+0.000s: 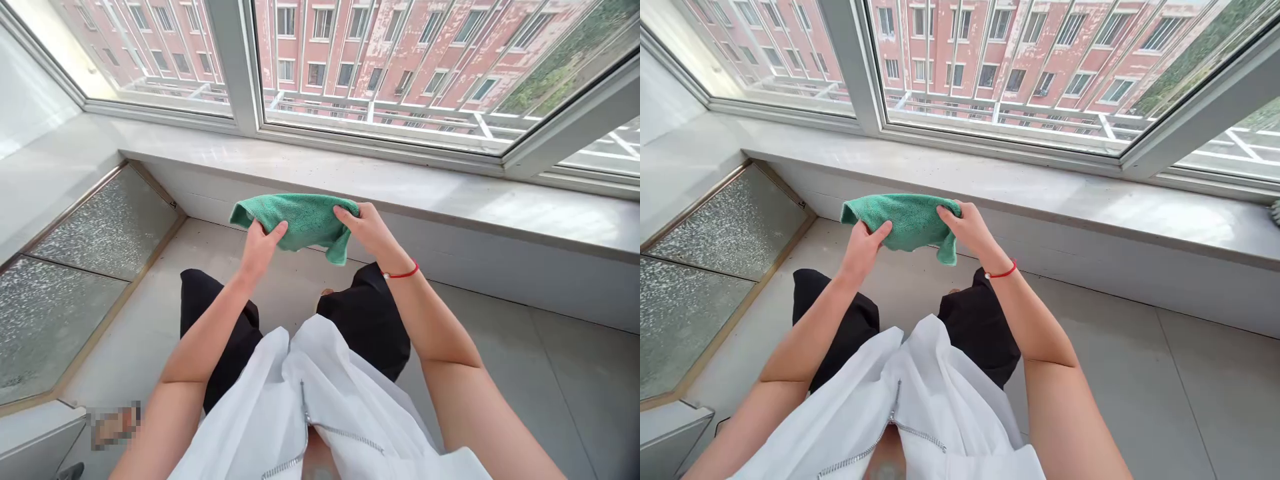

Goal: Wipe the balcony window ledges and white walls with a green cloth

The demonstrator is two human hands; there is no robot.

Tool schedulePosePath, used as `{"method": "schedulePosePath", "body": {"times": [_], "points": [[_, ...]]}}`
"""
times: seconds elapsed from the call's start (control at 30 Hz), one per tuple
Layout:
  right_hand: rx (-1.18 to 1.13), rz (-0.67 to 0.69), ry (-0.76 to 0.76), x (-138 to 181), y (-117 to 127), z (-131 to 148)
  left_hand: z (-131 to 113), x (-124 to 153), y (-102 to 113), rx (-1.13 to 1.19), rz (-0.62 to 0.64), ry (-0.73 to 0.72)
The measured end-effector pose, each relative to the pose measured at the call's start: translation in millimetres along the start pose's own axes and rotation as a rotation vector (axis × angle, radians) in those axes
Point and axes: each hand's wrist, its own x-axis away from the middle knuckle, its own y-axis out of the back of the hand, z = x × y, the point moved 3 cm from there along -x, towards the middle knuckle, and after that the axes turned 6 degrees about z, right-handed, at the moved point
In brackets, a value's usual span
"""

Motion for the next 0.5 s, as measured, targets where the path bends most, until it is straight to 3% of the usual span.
{"method": "schedulePosePath", "body": {"times": [0.13,0.2,0.27,0.33,0.4,0.5], "points": [[0.084,0.015,0.089,10.5,1.6,-14.2,4.8,-3.1,31.0,-0.047,-0.119,0.315],[0.027,0.084,0.079,21.7,2.4,-25.9,8.3,-1.2,33.4,-0.098,-0.139,0.377],[-0.067,0.153,-0.003,34.7,4.1,-41.6,10.8,1.5,23.3,-0.273,-0.032,0.321],[-0.057,0.140,-0.078,47.7,9.4,-56.7,13.1,4.9,4.0,-0.547,0.144,0.218],[0.100,0.042,-0.106,57.8,19.0,-66.1,13.8,6.3,-16.5,-0.774,0.274,0.128],[0.344,-0.109,-0.166,56.8,38.1,-64.5,3.1,-6.2,-38.1,-0.953,0.338,0.015]]}}
